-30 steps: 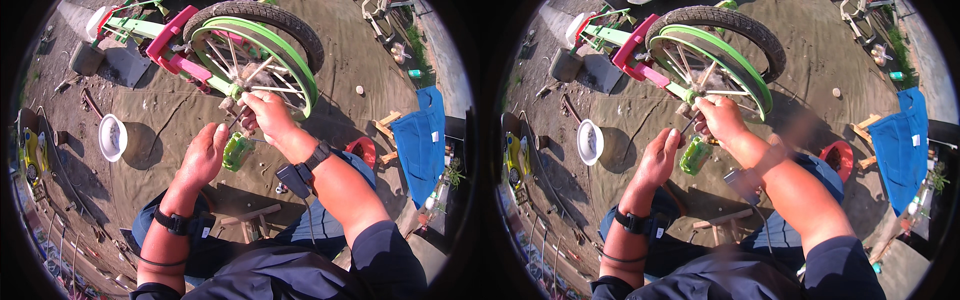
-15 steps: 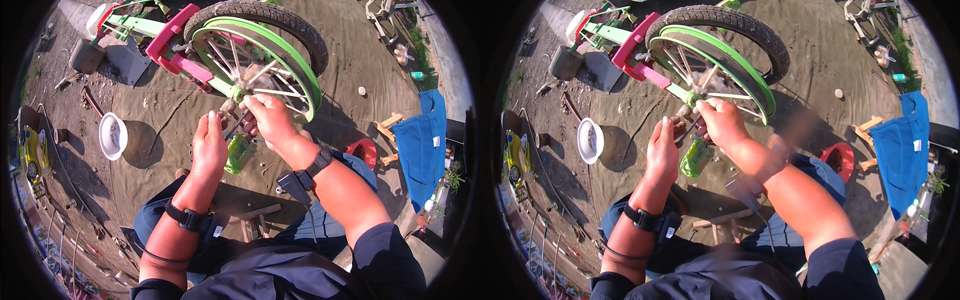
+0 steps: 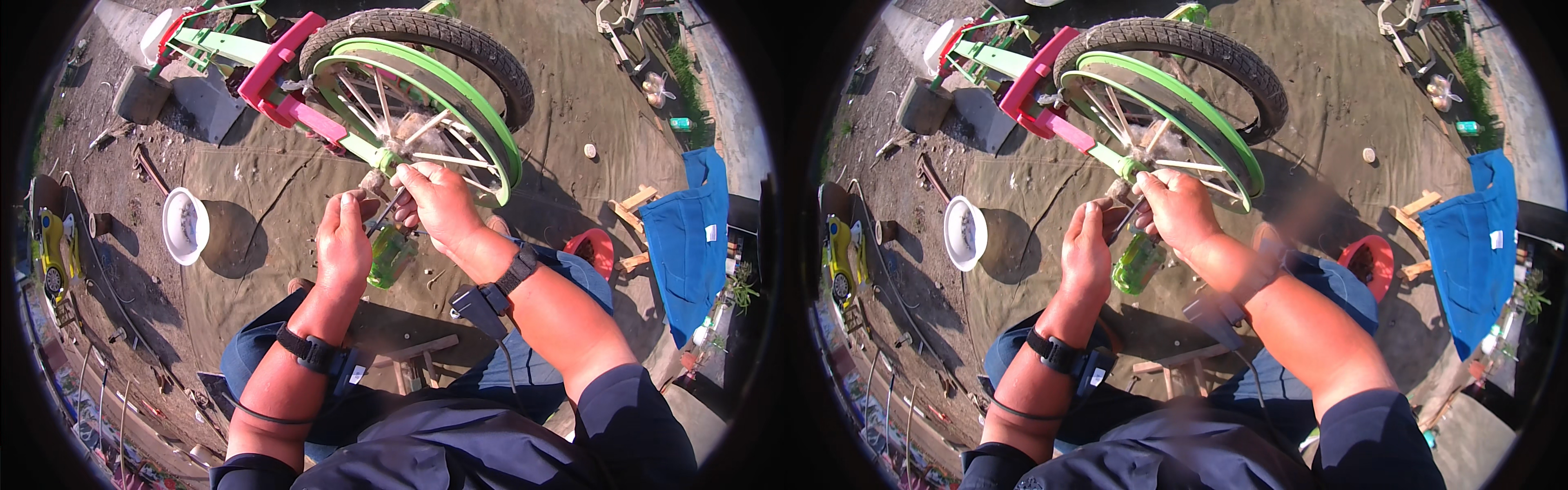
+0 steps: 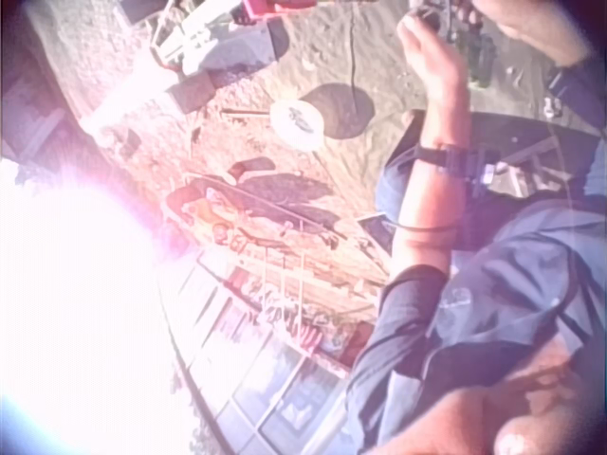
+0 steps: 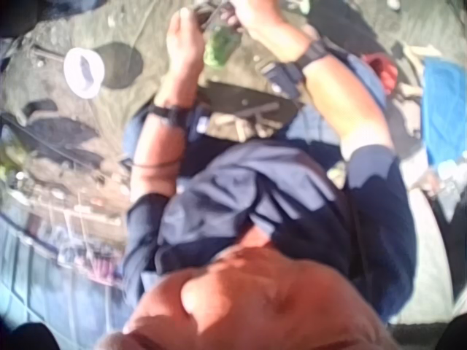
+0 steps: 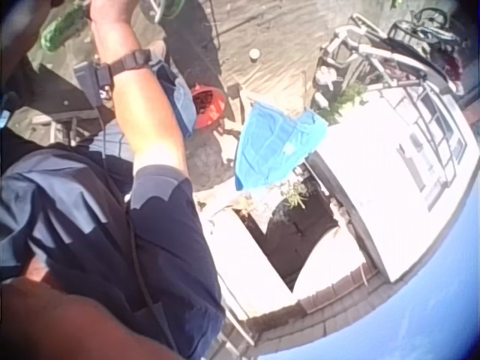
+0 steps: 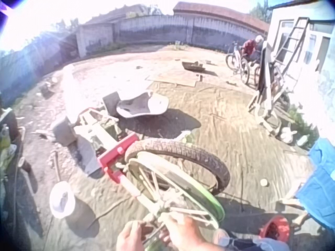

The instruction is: The person uses a screwdriver to remove the tire from the rim of a bicycle wheel. They then use a hammer to tap the tire back onto the rim and secure it in place.

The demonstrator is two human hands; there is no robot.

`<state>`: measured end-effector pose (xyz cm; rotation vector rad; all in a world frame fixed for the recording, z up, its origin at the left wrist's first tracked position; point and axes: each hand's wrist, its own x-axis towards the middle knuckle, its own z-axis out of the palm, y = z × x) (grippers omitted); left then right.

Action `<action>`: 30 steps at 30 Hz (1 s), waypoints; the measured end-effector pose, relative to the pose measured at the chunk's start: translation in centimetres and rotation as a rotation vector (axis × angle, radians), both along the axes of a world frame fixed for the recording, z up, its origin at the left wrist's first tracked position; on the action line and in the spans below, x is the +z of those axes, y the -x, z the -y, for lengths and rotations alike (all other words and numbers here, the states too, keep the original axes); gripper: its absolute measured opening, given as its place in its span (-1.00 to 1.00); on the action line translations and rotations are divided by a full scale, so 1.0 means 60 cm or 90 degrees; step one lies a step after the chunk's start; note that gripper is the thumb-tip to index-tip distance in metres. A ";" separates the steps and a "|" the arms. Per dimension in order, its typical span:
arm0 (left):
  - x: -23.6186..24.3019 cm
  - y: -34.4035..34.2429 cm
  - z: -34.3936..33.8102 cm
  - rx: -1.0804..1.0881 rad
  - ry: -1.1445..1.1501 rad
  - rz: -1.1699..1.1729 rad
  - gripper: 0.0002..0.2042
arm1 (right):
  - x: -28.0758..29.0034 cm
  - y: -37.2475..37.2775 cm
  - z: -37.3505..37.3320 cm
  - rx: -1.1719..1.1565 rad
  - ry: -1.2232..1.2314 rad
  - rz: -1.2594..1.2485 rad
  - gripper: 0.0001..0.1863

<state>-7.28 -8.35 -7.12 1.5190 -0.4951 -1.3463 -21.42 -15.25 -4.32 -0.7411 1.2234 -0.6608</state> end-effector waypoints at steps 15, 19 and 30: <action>0.009 0.004 0.006 0.001 -0.014 0.003 -0.64 | -0.083 0.004 -0.030 0.085 0.236 -0.171 -0.26; 0.014 0.007 0.005 0.005 -0.012 -0.021 -0.63 | -0.079 0.007 -0.033 0.125 -0.007 -0.026 -0.21; 0.006 0.006 0.004 0.017 -0.002 -0.089 -0.64 | -0.028 0.006 -0.035 0.233 0.212 -0.195 -0.37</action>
